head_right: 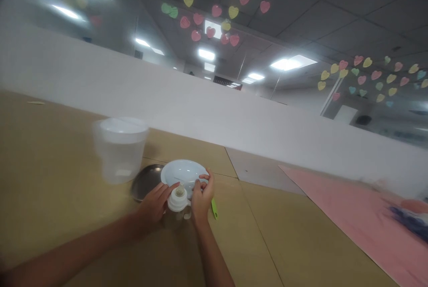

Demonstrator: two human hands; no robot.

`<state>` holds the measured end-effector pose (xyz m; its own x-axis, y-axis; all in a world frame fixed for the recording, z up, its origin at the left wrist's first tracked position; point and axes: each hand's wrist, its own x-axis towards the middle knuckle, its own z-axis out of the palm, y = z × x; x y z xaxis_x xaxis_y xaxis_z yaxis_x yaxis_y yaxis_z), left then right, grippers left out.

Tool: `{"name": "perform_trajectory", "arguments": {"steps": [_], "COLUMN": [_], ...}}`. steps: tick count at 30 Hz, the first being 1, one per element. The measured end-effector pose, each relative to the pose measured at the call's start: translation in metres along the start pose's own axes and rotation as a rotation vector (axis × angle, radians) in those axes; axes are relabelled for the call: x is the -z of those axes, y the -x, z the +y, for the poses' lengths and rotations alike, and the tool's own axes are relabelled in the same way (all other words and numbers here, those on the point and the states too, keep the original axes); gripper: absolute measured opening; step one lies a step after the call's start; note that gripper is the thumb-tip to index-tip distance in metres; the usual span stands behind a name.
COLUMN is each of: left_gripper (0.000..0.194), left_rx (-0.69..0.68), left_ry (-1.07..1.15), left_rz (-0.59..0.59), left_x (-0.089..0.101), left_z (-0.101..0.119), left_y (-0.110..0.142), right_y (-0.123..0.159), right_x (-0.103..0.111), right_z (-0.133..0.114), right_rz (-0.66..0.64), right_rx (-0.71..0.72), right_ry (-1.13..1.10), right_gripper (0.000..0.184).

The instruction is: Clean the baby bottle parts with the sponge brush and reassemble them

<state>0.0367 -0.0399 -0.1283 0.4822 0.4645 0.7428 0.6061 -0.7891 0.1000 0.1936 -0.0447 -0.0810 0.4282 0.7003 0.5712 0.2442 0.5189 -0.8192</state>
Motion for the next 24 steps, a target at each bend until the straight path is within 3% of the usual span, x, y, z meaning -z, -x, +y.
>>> {"name": "perform_trajectory", "arguments": {"steps": [11, 24], "left_gripper": [0.052, 0.062], "left_rx": [-0.031, -0.006], "left_ry": [-0.009, -0.003], "left_rz": [0.033, -0.023], "left_x": [0.0046, 0.0054], "left_z": [0.0029, 0.0031], "left_y": [-0.002, -0.0009], "right_y": [-0.0013, -0.003], "right_x": [-0.0002, 0.0007], "right_z": [-0.003, 0.0006], "right_rz": [-0.029, -0.04], "right_rx": [-0.068, -0.155], "right_ry": [0.013, 0.03], "right_gripper": [0.039, 0.026]}}
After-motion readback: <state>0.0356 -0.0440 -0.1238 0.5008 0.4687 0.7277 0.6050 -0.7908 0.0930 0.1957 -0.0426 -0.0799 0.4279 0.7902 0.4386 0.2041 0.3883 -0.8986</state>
